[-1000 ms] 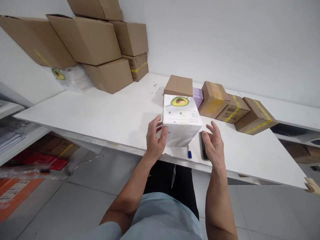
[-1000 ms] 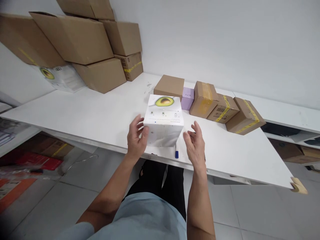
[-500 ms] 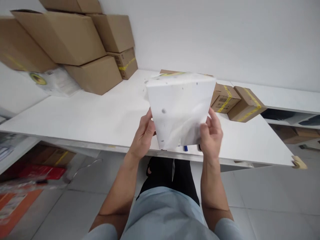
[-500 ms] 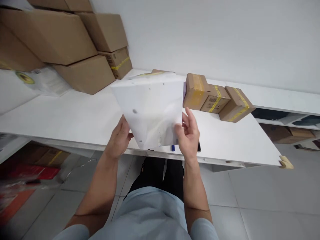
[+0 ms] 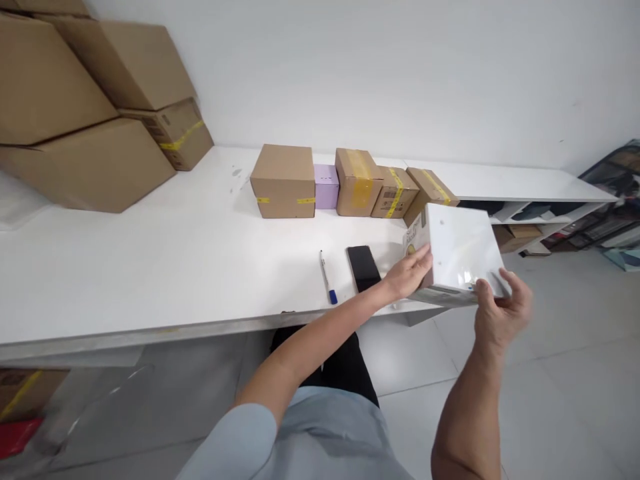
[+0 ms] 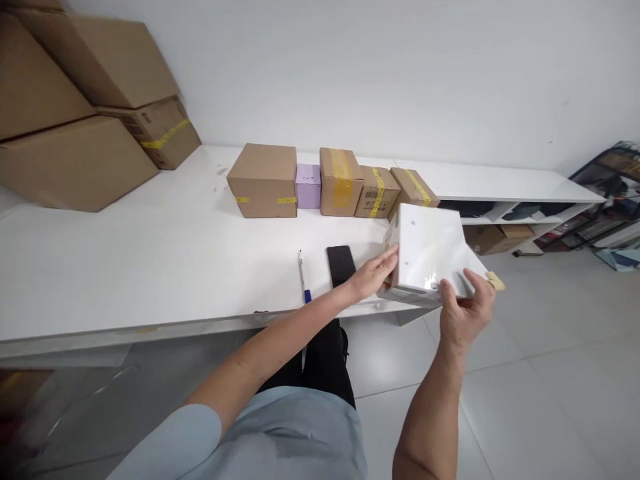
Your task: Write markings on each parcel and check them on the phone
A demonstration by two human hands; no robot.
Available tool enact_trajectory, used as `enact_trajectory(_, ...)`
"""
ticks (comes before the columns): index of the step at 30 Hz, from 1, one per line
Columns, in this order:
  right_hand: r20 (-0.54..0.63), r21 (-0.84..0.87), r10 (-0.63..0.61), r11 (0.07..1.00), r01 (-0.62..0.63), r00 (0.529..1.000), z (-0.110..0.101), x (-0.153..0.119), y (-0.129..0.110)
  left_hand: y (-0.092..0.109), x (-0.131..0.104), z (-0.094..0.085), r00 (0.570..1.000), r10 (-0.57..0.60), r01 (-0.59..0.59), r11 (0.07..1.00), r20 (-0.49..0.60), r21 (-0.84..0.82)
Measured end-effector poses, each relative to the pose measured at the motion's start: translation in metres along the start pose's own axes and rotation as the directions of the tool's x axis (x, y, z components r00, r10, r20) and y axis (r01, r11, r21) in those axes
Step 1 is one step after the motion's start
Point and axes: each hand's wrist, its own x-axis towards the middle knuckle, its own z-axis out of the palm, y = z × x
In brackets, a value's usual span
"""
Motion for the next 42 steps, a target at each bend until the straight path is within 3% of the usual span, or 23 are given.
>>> enact_trajectory(3,-0.149,-0.078,0.032,0.996,-0.044,0.988,0.010,-0.001,0.011,-0.007,0.006,0.021,0.997,-0.039,0.039,0.999,0.069,0.004)
enact_trajectory(5,-0.112,-0.167,0.029,0.985,-0.048,0.993,0.015,-0.010,0.005,-0.010,0.005,0.026,0.997,-0.013,0.011,1.000,0.075,0.025)
enact_trajectory(11,0.018,-0.357,0.058,0.933,-0.047,0.998,0.029,-0.039,-0.009,-0.016,0.001,0.019,0.993,0.030,-0.035,0.998,0.113,0.043)
enact_trajectory(19,0.033,-0.352,0.008,0.936,0.004,0.999,0.044,-0.028,0.018,-0.017,0.007,0.021,0.995,0.048,-0.060,0.988,0.084,0.145)
enact_trajectory(25,0.041,-0.369,0.013,0.930,0.003,0.999,0.047,-0.030,0.020,-0.016,0.010,0.029,0.995,0.070,-0.080,0.984,0.071,0.162)
enact_trajectory(29,-0.002,-0.413,-0.007,0.911,0.005,1.000,0.039,-0.022,0.029,-0.016,0.011,0.019,0.985,0.057,-0.088,0.978,0.162,0.191)
enact_trajectory(31,-0.040,-0.420,0.022,0.907,-0.037,0.999,0.030,-0.006,0.040,-0.016,0.012,-0.009,0.979,0.119,-0.163,0.944,0.163,0.286)
enact_trajectory(33,-0.109,-0.418,0.088,0.900,-0.125,0.990,0.025,0.022,0.055,-0.015,0.013,-0.057,0.960,0.273,-0.219,0.862,-0.054,0.457)
enact_trajectory(34,-0.144,-0.418,0.129,0.891,-0.179,0.981,0.024,0.041,0.062,-0.013,0.015,-0.087,0.913,0.362,-0.205,0.806,-0.189,0.555)
enact_trajectory(35,-0.170,-0.419,0.177,0.877,-0.234,0.969,0.027,0.061,0.070,-0.012,0.016,-0.120,0.845,0.427,-0.136,0.753,-0.321,0.643)
enact_trajectory(38,-0.139,-0.433,0.301,0.838,-0.331,0.943,0.050,0.126,0.091,-0.003,0.019,-0.217,0.622,0.484,0.248,0.624,-0.616,0.741)
enact_trajectory(40,-0.087,-0.420,0.352,0.836,-0.355,0.932,0.076,0.166,0.101,0.004,0.020,-0.269,0.541,0.475,0.442,0.542,-0.694,0.715)
enact_trajectory(42,-0.016,-0.417,0.369,0.842,-0.342,0.929,0.103,0.198,0.105,0.008,0.021,-0.306,0.500,0.427,0.556,0.509,-0.753,0.658)
